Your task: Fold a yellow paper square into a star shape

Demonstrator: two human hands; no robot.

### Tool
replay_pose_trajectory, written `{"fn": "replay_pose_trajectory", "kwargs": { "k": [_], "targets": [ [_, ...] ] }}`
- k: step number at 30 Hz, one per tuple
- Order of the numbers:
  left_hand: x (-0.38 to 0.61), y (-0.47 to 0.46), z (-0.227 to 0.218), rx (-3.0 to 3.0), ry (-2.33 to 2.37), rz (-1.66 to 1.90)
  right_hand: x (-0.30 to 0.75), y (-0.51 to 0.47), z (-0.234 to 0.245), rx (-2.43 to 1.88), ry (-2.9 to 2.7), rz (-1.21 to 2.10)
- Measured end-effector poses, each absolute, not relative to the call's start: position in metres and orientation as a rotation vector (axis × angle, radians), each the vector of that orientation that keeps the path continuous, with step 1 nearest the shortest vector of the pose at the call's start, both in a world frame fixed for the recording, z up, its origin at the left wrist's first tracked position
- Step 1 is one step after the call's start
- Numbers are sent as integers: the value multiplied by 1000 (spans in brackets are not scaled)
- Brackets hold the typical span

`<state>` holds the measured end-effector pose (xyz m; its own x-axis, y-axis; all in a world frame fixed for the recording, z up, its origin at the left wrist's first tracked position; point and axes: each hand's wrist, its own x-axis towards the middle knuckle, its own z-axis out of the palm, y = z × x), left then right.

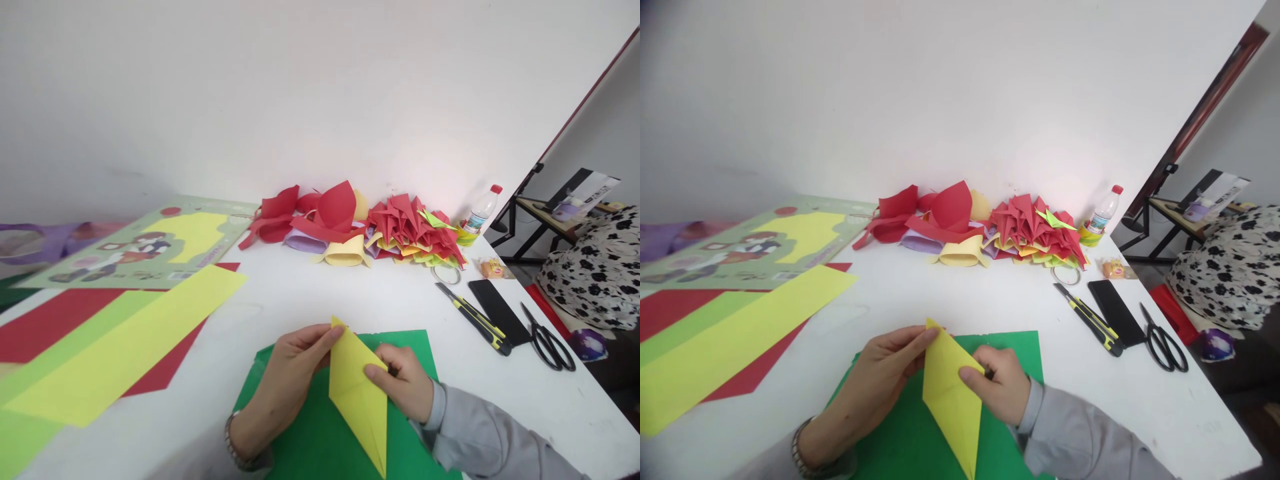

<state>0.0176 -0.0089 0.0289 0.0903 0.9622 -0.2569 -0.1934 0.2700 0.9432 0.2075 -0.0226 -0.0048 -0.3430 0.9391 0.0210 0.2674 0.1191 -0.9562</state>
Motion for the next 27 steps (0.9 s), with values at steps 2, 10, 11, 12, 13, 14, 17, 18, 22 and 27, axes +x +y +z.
{"fn": "replay_pose_trajectory", "kwargs": {
  "k": [2,10,11,12,13,14,17,18,22,27],
  "targets": [
    [17,-9,29,890,1091,1047,208,-21,-5,-1164,-1479,1455],
    [18,-13,27,843,842,994,197,-30,-9,-984,-849,2112],
    [19,-14,26,853,847,992,196,-33,-11,-956,-820,2138],
    [19,-14,26,874,860,990,194,-36,-14,-945,-831,2162],
    [19,-14,26,903,881,989,193,-38,-15,-937,-873,2181],
    [19,-15,26,930,909,990,193,-39,-15,-926,-935,2195],
    [19,-15,28,943,1013,1013,194,-39,-7,-952,-1168,2056],
    [19,-14,29,946,1051,1014,195,-38,-3,-996,-1252,1911],
    [20,-15,33,1076,1160,977,199,-36,6,-903,-1372,1900],
    [24,-15,36,1199,1204,981,199,-39,-3,-1000,-1413,1901]
  ]
}}
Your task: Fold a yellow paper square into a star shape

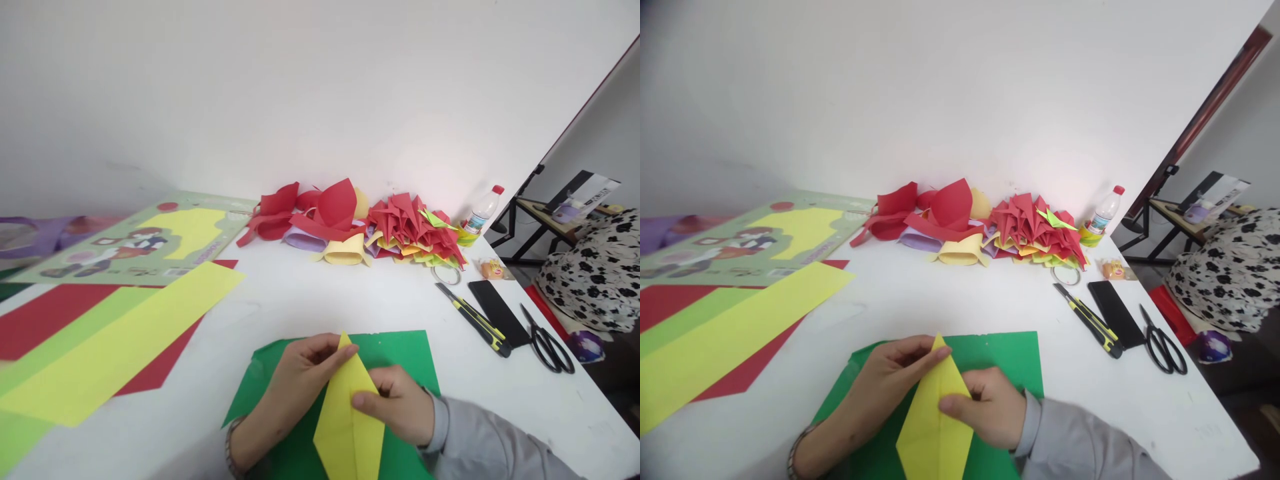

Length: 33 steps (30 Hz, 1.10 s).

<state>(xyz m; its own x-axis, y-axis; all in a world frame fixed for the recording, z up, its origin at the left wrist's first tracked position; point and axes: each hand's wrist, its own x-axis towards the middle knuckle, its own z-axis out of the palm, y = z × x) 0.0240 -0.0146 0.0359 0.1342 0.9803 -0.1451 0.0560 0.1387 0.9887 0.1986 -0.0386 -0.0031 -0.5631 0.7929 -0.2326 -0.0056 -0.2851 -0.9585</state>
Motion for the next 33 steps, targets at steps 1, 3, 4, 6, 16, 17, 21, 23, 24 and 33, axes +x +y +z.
{"fn": "replay_pose_trajectory", "kwargs": {
  "k": [1,3,4,6,16,17,21,23,24,33],
  "targets": [
    [24,-14,36,1213,1207,994,198,-39,-5,-1013,-1395,1896],
    [24,-14,35,1215,1215,1019,196,-38,-7,-1032,-1349,1859],
    [23,-13,35,1206,1224,1022,196,-37,-7,-1049,-1333,1820],
    [22,-13,34,1187,1237,1011,196,-36,-7,-1118,-1328,1712],
    [24,-12,33,1197,1214,953,196,-34,-4,-1265,-1363,1587],
    [24,-12,33,1197,1215,953,196,-34,-5,-1269,-1363,1592],
    [23,-12,31,1198,1249,971,196,-35,-6,-1287,-1400,1583],
    [22,-11,30,1198,1248,970,196,-35,-5,-1298,-1425,1563],
    [22,-11,29,1196,1243,968,195,-35,-5,-1302,-1431,1559],
    [22,-11,28,1208,1215,970,195,-35,-1,-1300,-1436,1560]
  ]
}}
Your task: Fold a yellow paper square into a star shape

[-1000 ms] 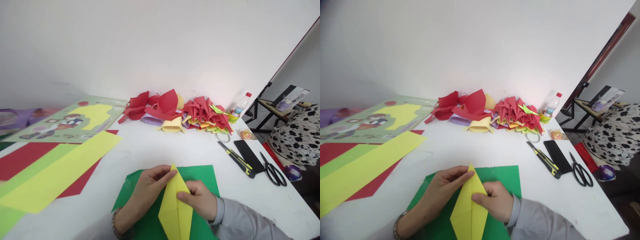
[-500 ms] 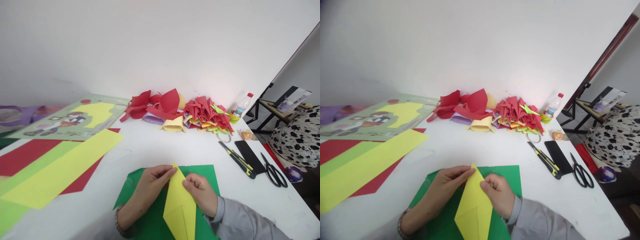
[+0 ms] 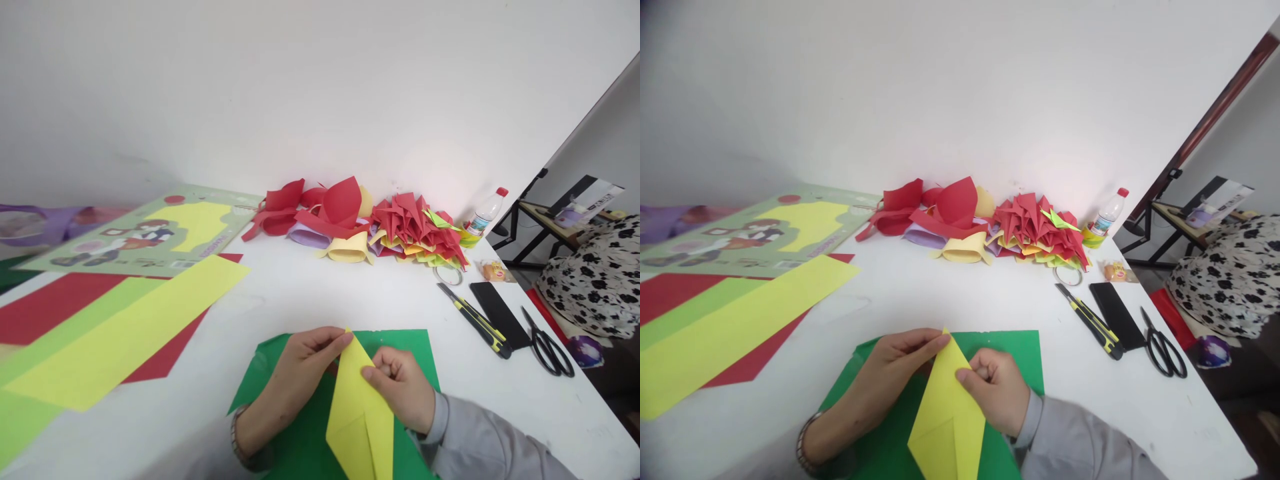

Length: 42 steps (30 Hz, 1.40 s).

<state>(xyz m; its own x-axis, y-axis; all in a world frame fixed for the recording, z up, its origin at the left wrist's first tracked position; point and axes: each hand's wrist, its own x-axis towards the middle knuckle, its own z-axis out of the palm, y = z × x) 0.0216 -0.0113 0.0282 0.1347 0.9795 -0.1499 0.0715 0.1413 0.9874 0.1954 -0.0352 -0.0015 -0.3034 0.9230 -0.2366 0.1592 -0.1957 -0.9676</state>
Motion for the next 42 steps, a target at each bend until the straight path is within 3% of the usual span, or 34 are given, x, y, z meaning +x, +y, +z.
{"fn": "replay_pose_trajectory", "kwargs": {
  "k": [42],
  "targets": [
    [30,-19,20,1112,1057,499,207,-21,-6,-1384,-1338,1040]
  ]
}}
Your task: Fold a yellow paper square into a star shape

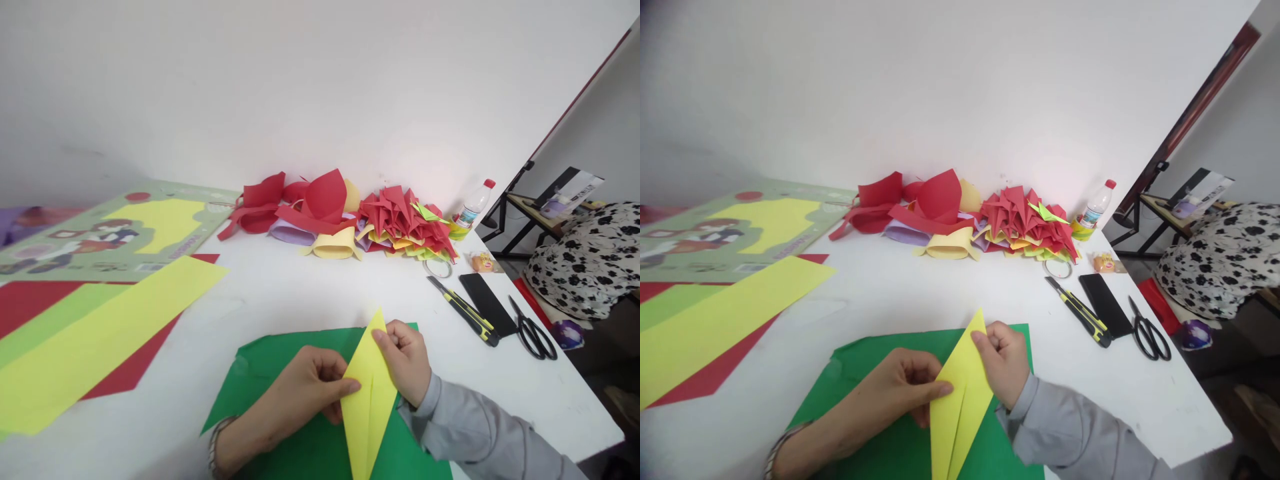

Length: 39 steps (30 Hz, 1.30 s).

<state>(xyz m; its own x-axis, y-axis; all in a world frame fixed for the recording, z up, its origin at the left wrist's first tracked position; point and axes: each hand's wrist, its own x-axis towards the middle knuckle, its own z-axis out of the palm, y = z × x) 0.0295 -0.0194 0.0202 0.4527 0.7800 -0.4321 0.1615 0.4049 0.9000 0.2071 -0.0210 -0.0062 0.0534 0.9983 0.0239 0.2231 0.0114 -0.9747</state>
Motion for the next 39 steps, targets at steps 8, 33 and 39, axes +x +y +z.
{"fn": "replay_pose_trajectory", "kwargs": {
  "k": [8,33,39],
  "targets": [
    [24,-18,15,1098,970,438,207,-22,-5,-1372,-1366,1049],
    [32,-21,19,1138,1017,513,204,-18,0,-1237,-1239,1312],
    [21,-13,28,899,899,753,209,-12,-5,-1101,-1152,1546]
  ]
}}
